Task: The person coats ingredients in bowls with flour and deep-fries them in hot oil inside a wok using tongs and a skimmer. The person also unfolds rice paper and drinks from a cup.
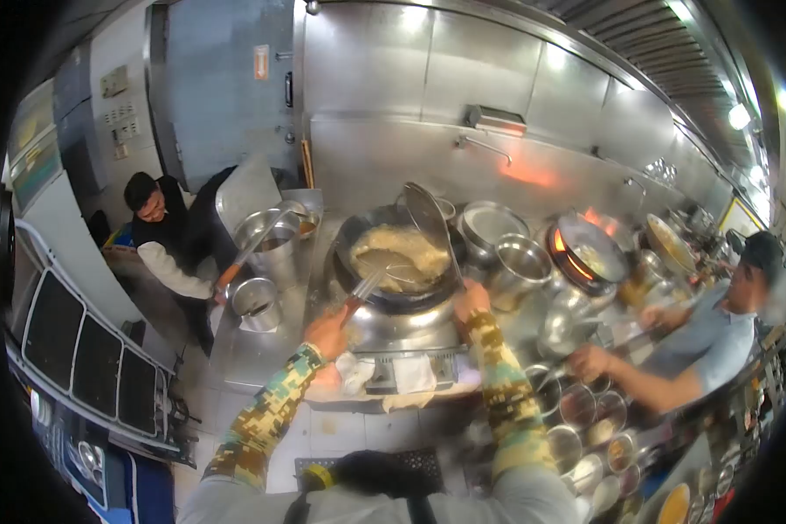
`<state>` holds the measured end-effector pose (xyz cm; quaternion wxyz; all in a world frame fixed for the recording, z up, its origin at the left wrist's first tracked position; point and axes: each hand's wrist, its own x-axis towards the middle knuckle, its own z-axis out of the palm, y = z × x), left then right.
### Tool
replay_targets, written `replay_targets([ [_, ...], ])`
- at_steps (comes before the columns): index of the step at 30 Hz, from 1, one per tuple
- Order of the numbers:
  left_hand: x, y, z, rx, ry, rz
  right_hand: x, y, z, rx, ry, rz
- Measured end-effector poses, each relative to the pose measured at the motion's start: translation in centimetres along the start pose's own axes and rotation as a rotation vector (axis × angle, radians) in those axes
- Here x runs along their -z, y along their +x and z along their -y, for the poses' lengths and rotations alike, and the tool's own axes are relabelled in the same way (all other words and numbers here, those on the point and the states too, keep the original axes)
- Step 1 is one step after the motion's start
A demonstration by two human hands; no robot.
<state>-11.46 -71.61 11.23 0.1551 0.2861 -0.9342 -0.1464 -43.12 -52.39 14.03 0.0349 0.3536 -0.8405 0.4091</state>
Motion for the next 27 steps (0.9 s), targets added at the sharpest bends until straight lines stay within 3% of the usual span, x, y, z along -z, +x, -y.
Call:
replay_targets([
  [1,0.4,-0.5,-0.1,0.006,-0.022,0.008,-0.5,0.6,-0.1,0.136,-0.188,-0.069],
  [5,1.8,-1.6,-0.6,-0.042,-0.065,0.011,-0.8,1.5,4.4,-0.066,-0.186,0.099],
  [12,-3.6,-0.9,2.6,-0.151,-0.135,-0.116,0.0,0.4,9.0,-0.361,0.283,0.250],
  [15,-3.9,-1.5,2.7,-0.097,-0.141,-0.107,1.3,-0.4,10.8,-0.022,-0.076,0.142],
  [19,-3.2,-1.5,1.2,0.028,-0.058,-0.010,-0.5,0.5,7.3,0.046,-0.254,0.210],
  [21,-4.2,-1.6,1.7,-0.037,-0.067,-0.094,1.3,-0.6,7.8,0.058,-0.251,0.228],
  [23,-2.5,-2.3,-0.1,0.045,-0.080,-0.054,1.1,0.5,6.3,0.008,-0.320,0.268],
  [27,-2.6,-2.9,-0.1,0.050,-0.077,-0.161,-1.6,2.7,1.5,0.130,-0.316,0.173],
])
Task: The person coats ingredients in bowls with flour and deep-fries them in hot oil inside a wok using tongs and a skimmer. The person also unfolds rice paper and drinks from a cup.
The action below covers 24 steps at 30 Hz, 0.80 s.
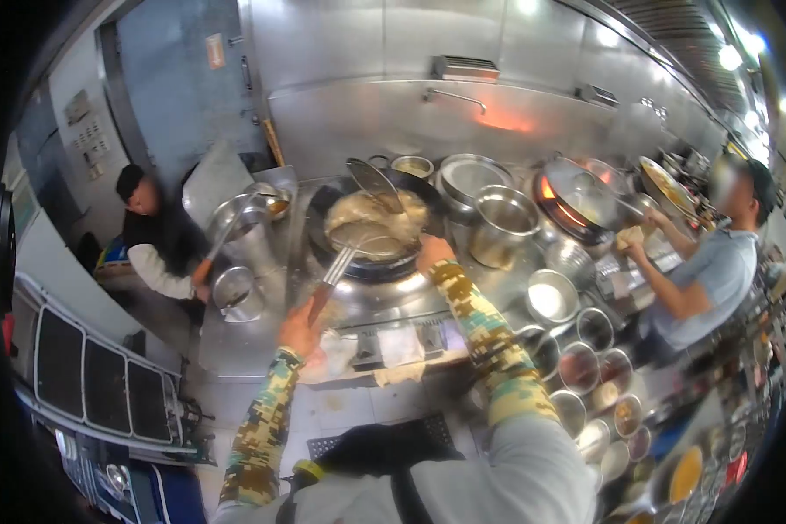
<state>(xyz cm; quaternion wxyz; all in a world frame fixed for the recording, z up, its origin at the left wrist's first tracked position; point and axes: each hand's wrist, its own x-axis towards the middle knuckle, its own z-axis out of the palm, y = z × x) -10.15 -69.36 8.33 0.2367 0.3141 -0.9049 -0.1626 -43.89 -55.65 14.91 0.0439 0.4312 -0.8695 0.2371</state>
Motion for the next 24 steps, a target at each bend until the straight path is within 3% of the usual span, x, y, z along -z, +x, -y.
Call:
replay_targets([
  [4,-0.7,-0.5,0.0,0.002,-0.015,-0.012,2.2,-2.2,3.0,-0.006,0.089,0.074],
  [9,-1.6,1.1,-0.2,-0.008,-0.056,-0.051,0.5,-0.9,1.9,0.180,0.167,-0.065],
  [12,-1.0,0.7,-0.4,-0.050,-0.055,-0.068,1.7,-1.9,2.3,0.062,0.126,-0.013],
  [16,2.7,-3.5,-3.6,-0.128,-0.104,-0.297,3.4,-4.2,0.1,0.071,0.276,-0.126],
  [18,1.9,-7.7,-2.2,-0.097,-0.241,-0.196,4.8,-6.0,-1.1,0.062,0.263,-0.145],
  [20,1.2,-11.9,-2.0,0.057,-0.370,-0.093,6.0,-7.4,-1.9,0.029,0.246,-0.150],
  [22,1.1,-15.1,-1.8,0.270,-0.363,0.133,6.1,-8.7,-2.9,0.070,0.323,-0.193],
  [24,-0.1,-16.5,-0.5,0.208,-0.339,0.047,5.7,-9.2,-3.9,0.133,0.368,-0.233],
])
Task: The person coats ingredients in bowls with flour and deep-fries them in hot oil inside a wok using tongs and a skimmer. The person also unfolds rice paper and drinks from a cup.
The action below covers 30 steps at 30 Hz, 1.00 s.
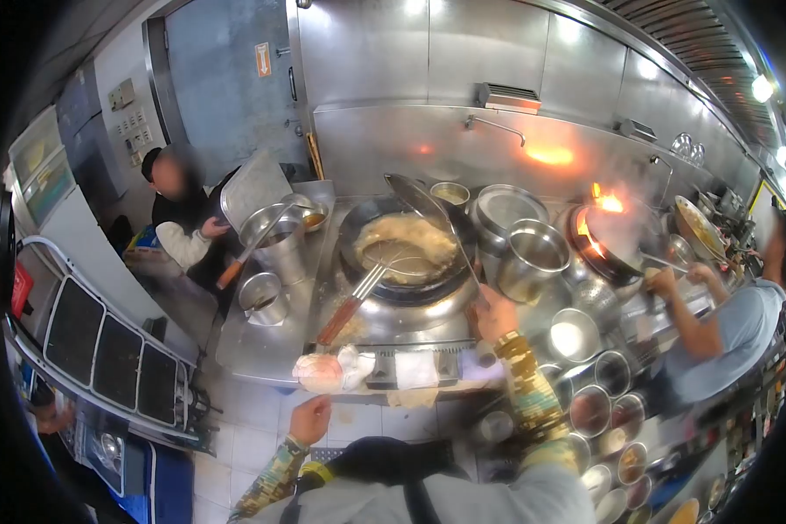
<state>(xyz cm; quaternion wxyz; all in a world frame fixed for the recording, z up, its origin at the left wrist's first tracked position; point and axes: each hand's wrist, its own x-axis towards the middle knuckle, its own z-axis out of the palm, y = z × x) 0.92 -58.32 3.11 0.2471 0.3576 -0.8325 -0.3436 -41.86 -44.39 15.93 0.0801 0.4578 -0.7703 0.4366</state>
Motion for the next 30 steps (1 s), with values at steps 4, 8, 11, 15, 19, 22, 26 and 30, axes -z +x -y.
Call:
replay_targets([
  [4,0.2,6.5,0.7,-0.336,0.176,-0.181,-0.4,-0.3,2.2,-0.147,-0.023,0.070],
  [8,1.3,13.4,-5.2,-0.347,0.405,-0.137,-2.7,0.1,1.6,-0.094,0.035,0.020],
  [11,-0.5,18.3,-4.3,-0.144,0.435,0.139,-3.1,-0.7,1.5,-0.083,0.025,-0.030],
  [15,-1.4,20.8,-6.5,-0.181,0.333,0.020,-2.2,-0.7,2.9,-0.172,-0.029,-0.040],
  [19,-1.5,21.9,-5.4,-0.110,0.265,0.091,-2.3,-1.4,0.8,-0.188,0.024,-0.098],
  [22,-1.5,20.4,-3.7,-0.304,0.419,-0.089,-2.4,-1.3,-1.4,-0.230,0.285,-0.157],
  [26,-0.8,17.2,-6.2,-0.484,0.577,-0.399,0.0,-1.6,-0.8,-0.701,0.951,-0.210],
  [30,-0.6,10.2,-8.6,-0.536,0.100,-0.287,1.5,-1.9,-6.6,-0.683,1.162,-0.292],
])
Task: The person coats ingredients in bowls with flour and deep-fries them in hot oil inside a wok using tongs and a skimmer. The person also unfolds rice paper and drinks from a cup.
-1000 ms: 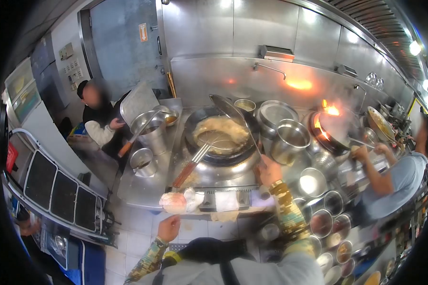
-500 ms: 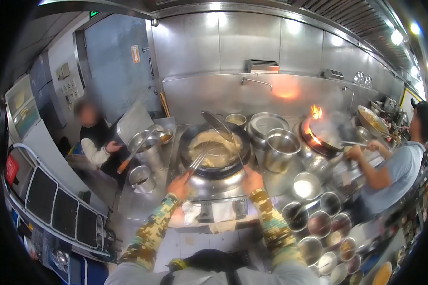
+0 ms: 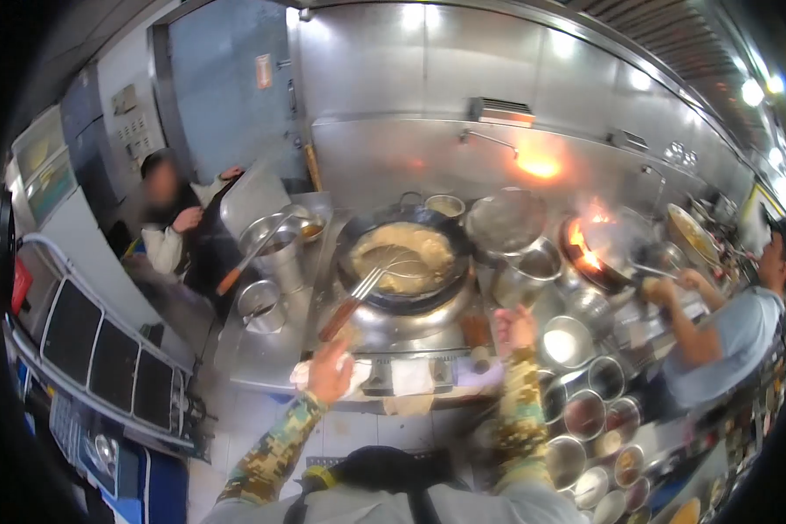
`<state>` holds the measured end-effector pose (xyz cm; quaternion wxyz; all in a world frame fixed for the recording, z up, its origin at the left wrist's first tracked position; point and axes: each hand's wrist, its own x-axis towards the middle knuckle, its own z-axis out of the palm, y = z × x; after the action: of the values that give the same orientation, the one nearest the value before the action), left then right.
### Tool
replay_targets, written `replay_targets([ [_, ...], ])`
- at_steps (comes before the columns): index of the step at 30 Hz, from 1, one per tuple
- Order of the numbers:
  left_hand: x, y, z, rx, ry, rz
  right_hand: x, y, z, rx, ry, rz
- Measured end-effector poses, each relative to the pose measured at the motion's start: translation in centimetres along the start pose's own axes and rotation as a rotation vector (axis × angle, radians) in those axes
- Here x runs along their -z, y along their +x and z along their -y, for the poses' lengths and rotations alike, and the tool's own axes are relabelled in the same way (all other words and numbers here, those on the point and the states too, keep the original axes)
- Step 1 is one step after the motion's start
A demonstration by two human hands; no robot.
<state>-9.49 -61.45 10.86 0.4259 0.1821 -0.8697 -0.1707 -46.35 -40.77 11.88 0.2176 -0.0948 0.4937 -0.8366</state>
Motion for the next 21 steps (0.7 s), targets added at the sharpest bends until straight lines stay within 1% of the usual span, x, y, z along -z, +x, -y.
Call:
replay_targets([
  [2,0.8,-4.6,-0.5,0.267,-0.287,0.217,2.7,1.0,1.2,-0.077,-0.061,0.001],
  [4,1.0,-9.8,0.7,0.421,-0.320,0.327,5.4,3.6,0.9,-0.143,0.168,-0.107],
  [5,0.2,-13.5,2.5,0.463,-0.196,0.370,5.9,3.6,1.3,-0.141,0.171,-0.121],
  [6,-1.4,-18.0,5.4,0.510,-0.071,0.413,9.2,5.3,0.3,-0.144,0.243,0.067],
  [7,-2.4,-22.7,7.9,0.561,0.055,0.456,11.0,6.3,0.4,-0.233,0.376,0.474],
  [8,-3.0,-28.2,9.7,0.638,0.192,0.527,11.3,5.8,-0.8,-0.079,0.355,0.341],
  [9,-2.8,-32.0,10.5,0.716,0.323,0.603,11.7,5.7,-1.7,-0.161,0.486,0.301],
  [10,-1.4,-32.3,10.1,1.034,0.288,1.032,11.1,4.3,-1.9,-0.181,0.542,0.544],
  [11,-3.2,-40.3,13.4,0.796,0.353,1.098,9.5,2.0,-3.2,-0.033,0.615,0.688],
  [13,-2.1,-46.7,13.2,0.802,0.364,1.377,10.4,0.3,-6.8,-0.378,0.668,0.933],
  [14,-0.8,-48.8,12.2,0.906,0.349,1.372,8.8,-1.9,-8.8,-0.524,0.667,0.952],
  [15,0.5,-50.6,11.5,1.045,0.326,1.292,6.6,-6.1,-9.9,-0.577,0.491,0.729],
  [17,2.6,-53.1,9.9,1.258,0.317,1.086,6.5,-8.2,-15.8,-0.847,-0.192,0.603],
  [18,3.1,-53.8,9.4,1.315,0.321,0.959,6.5,-9.3,-18.7,-1.022,-0.458,0.564],
  [19,3.4,-53.8,9.8,1.303,0.288,1.079,7.5,-9.3,-21.5,-1.062,-0.558,0.464],
  [20,4.1,-52.8,9.7,1.285,0.249,1.198,9.6,-8.7,-25.1,-1.014,-0.543,0.357],
  [21,5.1,-51.2,9.4,1.260,0.206,1.312,12.8,-7.5,-29.7,-0.918,-0.461,0.264],
])
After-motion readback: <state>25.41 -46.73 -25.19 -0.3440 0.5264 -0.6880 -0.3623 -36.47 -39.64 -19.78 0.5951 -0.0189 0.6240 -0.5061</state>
